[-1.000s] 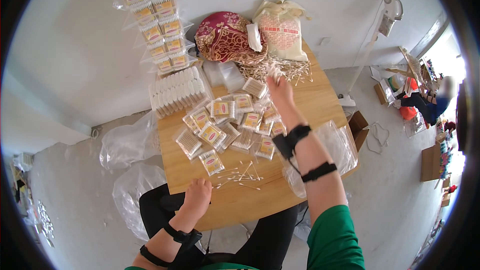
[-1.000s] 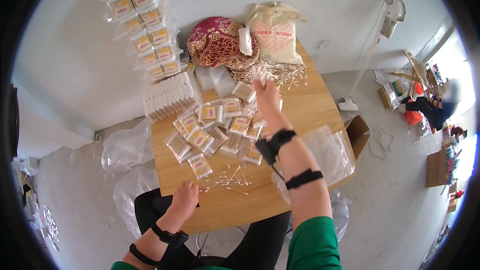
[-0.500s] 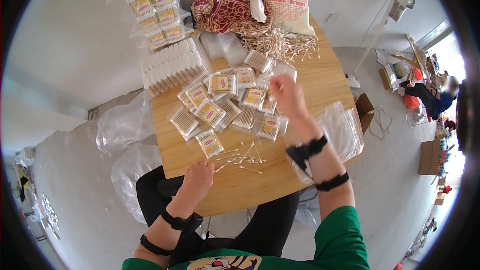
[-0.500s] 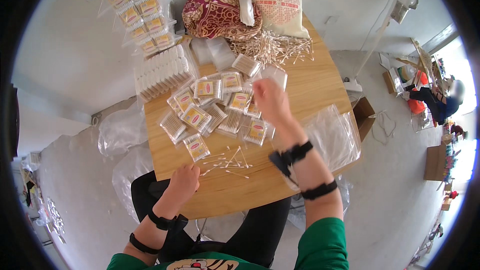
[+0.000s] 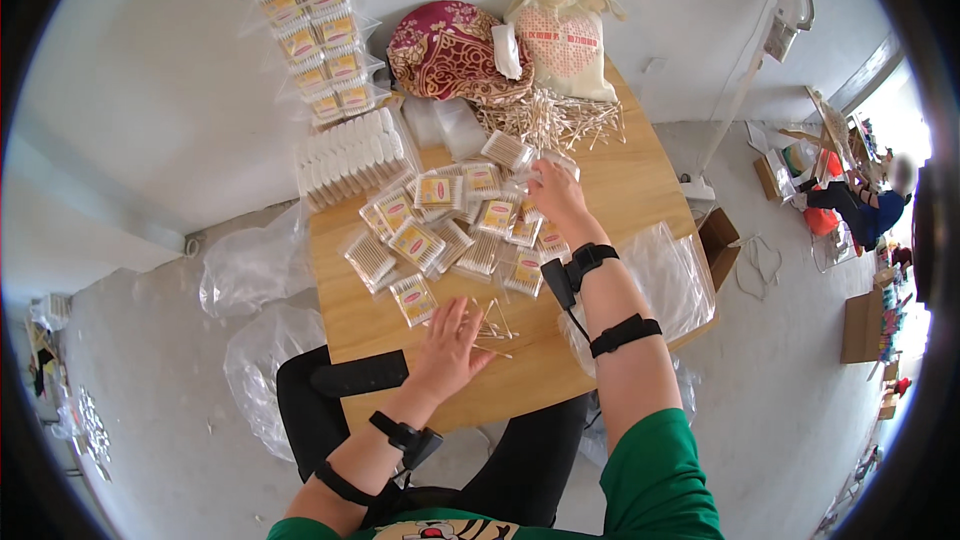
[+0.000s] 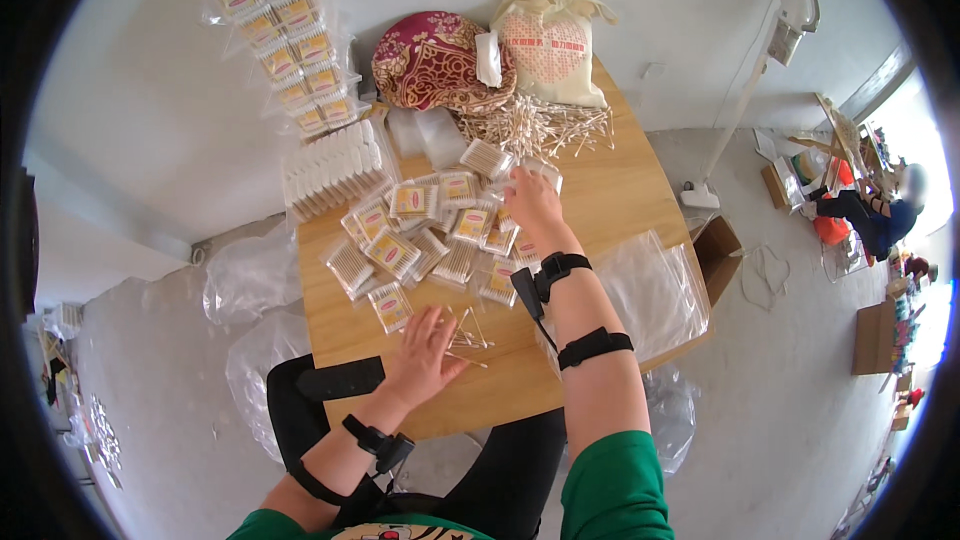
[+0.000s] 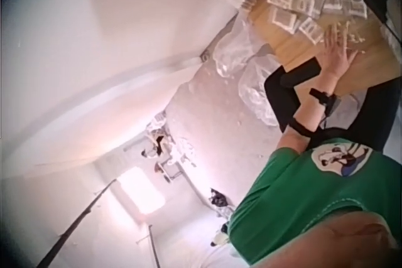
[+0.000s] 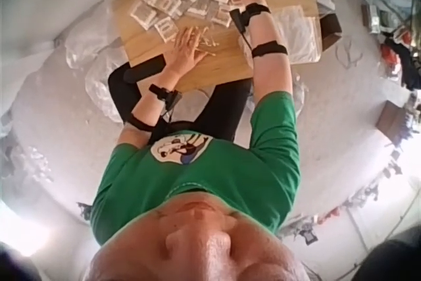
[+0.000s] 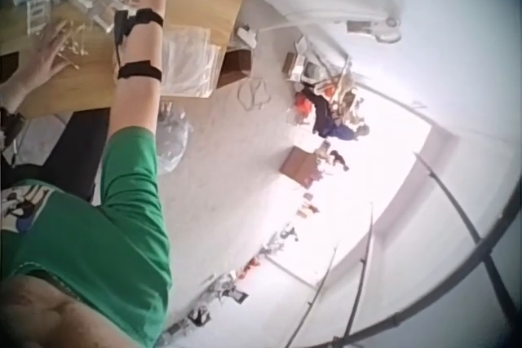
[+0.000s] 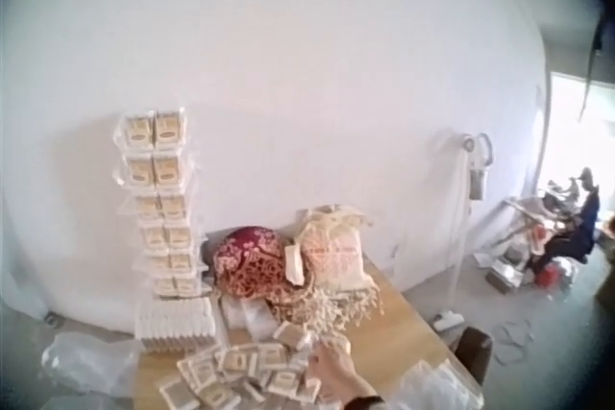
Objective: Packaging cotton swabs into small plastic bags.
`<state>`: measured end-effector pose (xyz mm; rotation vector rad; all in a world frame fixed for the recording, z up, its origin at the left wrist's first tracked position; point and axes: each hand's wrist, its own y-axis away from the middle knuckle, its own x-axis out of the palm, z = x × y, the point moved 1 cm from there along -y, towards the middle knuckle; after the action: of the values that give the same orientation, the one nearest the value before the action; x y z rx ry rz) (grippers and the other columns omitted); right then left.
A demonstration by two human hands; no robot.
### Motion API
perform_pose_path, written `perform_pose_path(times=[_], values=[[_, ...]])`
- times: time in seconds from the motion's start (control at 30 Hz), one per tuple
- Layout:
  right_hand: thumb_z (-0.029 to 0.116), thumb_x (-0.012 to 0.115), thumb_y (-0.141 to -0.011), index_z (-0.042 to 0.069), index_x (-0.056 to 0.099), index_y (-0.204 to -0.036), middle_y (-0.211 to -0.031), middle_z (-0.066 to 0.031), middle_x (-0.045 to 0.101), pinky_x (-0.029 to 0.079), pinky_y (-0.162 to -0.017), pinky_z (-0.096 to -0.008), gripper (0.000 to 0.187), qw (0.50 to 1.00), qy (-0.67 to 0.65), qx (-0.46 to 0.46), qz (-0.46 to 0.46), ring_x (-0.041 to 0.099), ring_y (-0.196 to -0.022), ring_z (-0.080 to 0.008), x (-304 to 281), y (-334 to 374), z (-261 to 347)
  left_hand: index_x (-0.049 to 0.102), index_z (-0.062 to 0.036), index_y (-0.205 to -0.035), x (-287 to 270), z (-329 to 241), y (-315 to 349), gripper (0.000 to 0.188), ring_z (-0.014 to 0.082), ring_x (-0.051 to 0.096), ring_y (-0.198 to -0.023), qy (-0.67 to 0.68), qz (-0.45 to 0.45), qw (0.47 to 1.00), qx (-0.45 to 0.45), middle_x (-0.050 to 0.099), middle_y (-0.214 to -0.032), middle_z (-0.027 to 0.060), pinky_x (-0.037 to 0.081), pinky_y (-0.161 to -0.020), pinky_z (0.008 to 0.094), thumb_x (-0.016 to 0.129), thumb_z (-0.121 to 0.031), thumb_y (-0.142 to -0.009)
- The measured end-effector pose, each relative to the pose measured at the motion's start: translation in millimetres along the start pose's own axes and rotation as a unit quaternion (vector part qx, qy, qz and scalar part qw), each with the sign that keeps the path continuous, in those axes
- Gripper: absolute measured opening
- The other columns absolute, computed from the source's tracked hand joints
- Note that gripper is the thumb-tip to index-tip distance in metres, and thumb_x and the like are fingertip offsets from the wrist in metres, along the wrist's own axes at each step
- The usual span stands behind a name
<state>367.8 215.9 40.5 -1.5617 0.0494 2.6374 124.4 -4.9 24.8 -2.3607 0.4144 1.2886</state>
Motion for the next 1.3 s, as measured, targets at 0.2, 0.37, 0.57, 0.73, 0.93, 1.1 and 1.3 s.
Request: perform_pose_path(times=[0.2,0.37,0.57,0.73,0.93,1.1,1.3], values=[[0.026,0.070,-0.084,0.010,0.066,-0.105,-0.114,-0.0127,0.067,0.049,-0.095,-0.0421,0.026,0.989,0.060,0.032,0.129,0.062,-0.112,-0.0318,-10,1,21,0.042,-0.0051,-0.145,17,-6,13,0.071,0.0379,0.039,-0.140,-0.031,0.036,0.999,0.018,0.039,-0.152,0.0203,0.033,-0.115,0.0525,0.067,-0.043,-0.090],[0.022,0.068,-0.083,0.009,0.070,-0.104,-0.115,-0.0119,0.067,0.050,-0.095,-0.0418,0.024,0.985,0.137,-0.024,0.105,0.062,-0.113,-0.0300,-9,-3,31,0.041,-0.0030,-0.144,19,-4,13,0.069,0.0340,0.041,-0.140,0.008,0.020,0.999,0.034,0.045,-0.148,0.0176,0.033,-0.116,0.0516,0.068,-0.037,-0.091],[0.015,0.067,-0.083,0.007,0.074,-0.103,-0.111,-0.0108,0.071,0.054,-0.091,-0.0392,0.022,0.952,0.259,-0.124,0.106,0.067,-0.108,-0.0270,10,-15,37,0.044,-0.0031,-0.141,22,-5,12,0.064,0.0349,0.041,-0.139,0.030,0.008,0.999,0.022,0.045,-0.146,0.0171,0.031,-0.116,0.0526,0.069,-0.028,-0.088],[0.012,0.066,-0.083,0.009,0.075,-0.099,-0.104,-0.0087,0.074,0.056,-0.086,-0.0395,0.019,0.936,0.295,-0.152,0.118,0.070,-0.101,-0.0256,17,-13,42,0.042,-0.0030,-0.143,21,-3,17,0.065,0.0325,0.042,-0.139,0.003,0.010,1.000,0.016,0.046,-0.146,0.0163,0.031,-0.117,0.0513,0.068,-0.029,-0.089],[0.015,0.068,-0.082,0.007,0.074,-0.094,-0.103,-0.0135,0.072,0.057,-0.078,-0.0396,0.016,0.935,0.258,-0.236,0.055,0.070,-0.097,-0.0305,14,-21,11,0.043,-0.0027,-0.141,26,-6,11,0.063,0.0320,0.043,-0.138,0.016,0.004,1.000,0.020,0.047,-0.145,0.0163,0.031,-0.117,0.0512,0.067,-0.027,-0.088],[0.012,0.060,-0.090,0.003,0.061,-0.096,-0.085,-0.0212,0.064,0.051,-0.068,-0.0478,0.011,0.960,-0.099,-0.138,-0.224,0.064,-0.082,-0.0411,-24,3,16,0.043,-0.0028,-0.140,22,-3,10,0.059,0.0332,0.043,-0.138,0.026,-0.019,0.999,0.010,0.047,-0.145,0.0166,0.032,-0.117,0.0514,0.065,-0.021,-0.088],[0.011,0.060,-0.092,0.003,0.053,-0.096,-0.088,-0.0189,0.060,0.051,-0.070,-0.0477,0.011,0.968,-0.141,-0.201,-0.052,0.060,-0.081,-0.0404,14,143,31,0.044,-0.0020,-0.139,26,3,17,0.055,0.0354,0.044,-0.136,0.065,-0.082,0.994,0.007,0.047,-0.145,0.0178,0.033,-0.116,0.0520,0.062,-0.010,-0.088]])
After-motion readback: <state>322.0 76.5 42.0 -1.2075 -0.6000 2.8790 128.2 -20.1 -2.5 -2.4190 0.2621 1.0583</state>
